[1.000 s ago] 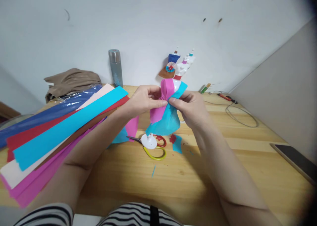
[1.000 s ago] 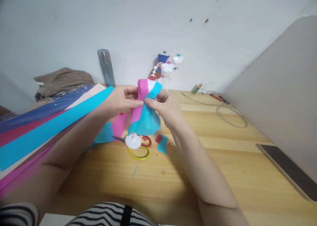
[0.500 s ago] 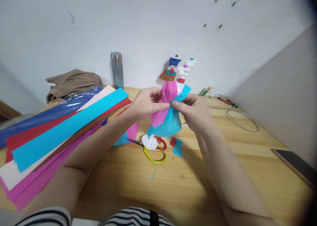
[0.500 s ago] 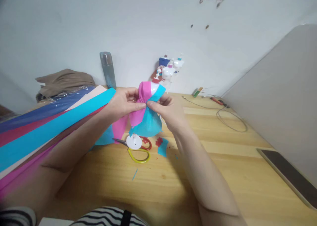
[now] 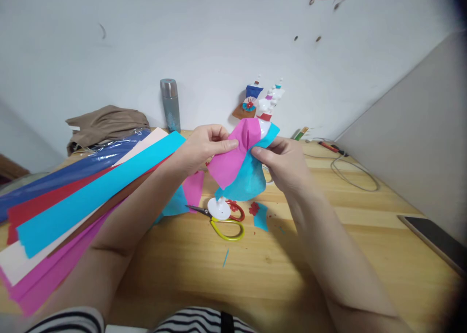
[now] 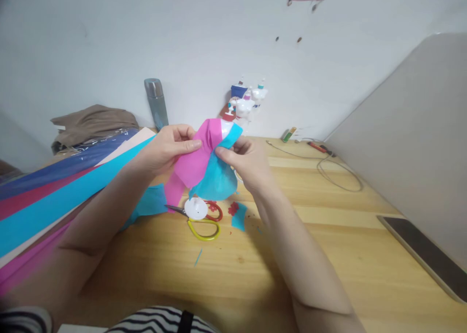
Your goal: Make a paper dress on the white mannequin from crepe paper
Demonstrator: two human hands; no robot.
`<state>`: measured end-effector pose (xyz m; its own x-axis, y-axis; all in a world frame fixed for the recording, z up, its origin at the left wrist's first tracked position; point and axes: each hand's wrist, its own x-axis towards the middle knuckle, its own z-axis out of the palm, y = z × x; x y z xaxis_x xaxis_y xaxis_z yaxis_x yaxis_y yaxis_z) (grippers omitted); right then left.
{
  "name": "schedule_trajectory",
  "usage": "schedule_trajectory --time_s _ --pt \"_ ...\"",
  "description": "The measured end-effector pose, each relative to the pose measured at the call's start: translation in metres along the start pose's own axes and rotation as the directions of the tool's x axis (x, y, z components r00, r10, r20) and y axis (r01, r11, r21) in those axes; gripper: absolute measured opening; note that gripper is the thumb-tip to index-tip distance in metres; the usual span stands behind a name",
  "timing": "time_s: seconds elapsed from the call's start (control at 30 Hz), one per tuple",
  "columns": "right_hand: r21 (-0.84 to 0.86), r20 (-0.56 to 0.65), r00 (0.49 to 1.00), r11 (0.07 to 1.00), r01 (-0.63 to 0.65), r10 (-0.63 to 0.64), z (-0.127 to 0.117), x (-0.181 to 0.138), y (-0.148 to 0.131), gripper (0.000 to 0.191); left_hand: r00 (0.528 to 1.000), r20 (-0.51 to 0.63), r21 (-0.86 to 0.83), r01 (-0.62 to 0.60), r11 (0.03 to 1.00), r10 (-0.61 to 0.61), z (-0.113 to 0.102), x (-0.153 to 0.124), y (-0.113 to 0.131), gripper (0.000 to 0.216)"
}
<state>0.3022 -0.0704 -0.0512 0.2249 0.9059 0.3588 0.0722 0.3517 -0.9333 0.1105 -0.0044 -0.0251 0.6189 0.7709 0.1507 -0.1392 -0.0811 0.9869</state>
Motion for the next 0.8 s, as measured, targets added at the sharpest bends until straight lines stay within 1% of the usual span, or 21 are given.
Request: schedule_trajectory --time_s 0.23,0.47,0.57,0.8 --pt "0.014 -0.02 1.0 1.0 -0.013 0.013 0.004 0.0 -0.004 0.018 0.993 0.11 -0.052 0.043 0.998 -0.037 -0.002 0.0 -0.002 0.036" --pt "-0.012 -0.023 1.0 1.0 -0.016 0.016 0.004 0.0 -0.005 0.021 0.99 0.125 -0.09 0.078 0.993 -0.066 0.003 -0.005 0.004 0.035" --pt "-0.034 -0.036 0.999 0.999 -0.013 0.012 0.004 0.0 -0.004 0.02 0.99 0.127 -0.072 0.076 0.995 -0.066 0.006 -0.008 0.006 0.035" --pt "-0.083 -0.038 0.999 0.996 -0.016 0.012 0.005 -0.001 -0.002 0.02 0.986 0.147 -0.028 0.08 0.996 -0.075 0.006 -0.009 0.006 0.026"
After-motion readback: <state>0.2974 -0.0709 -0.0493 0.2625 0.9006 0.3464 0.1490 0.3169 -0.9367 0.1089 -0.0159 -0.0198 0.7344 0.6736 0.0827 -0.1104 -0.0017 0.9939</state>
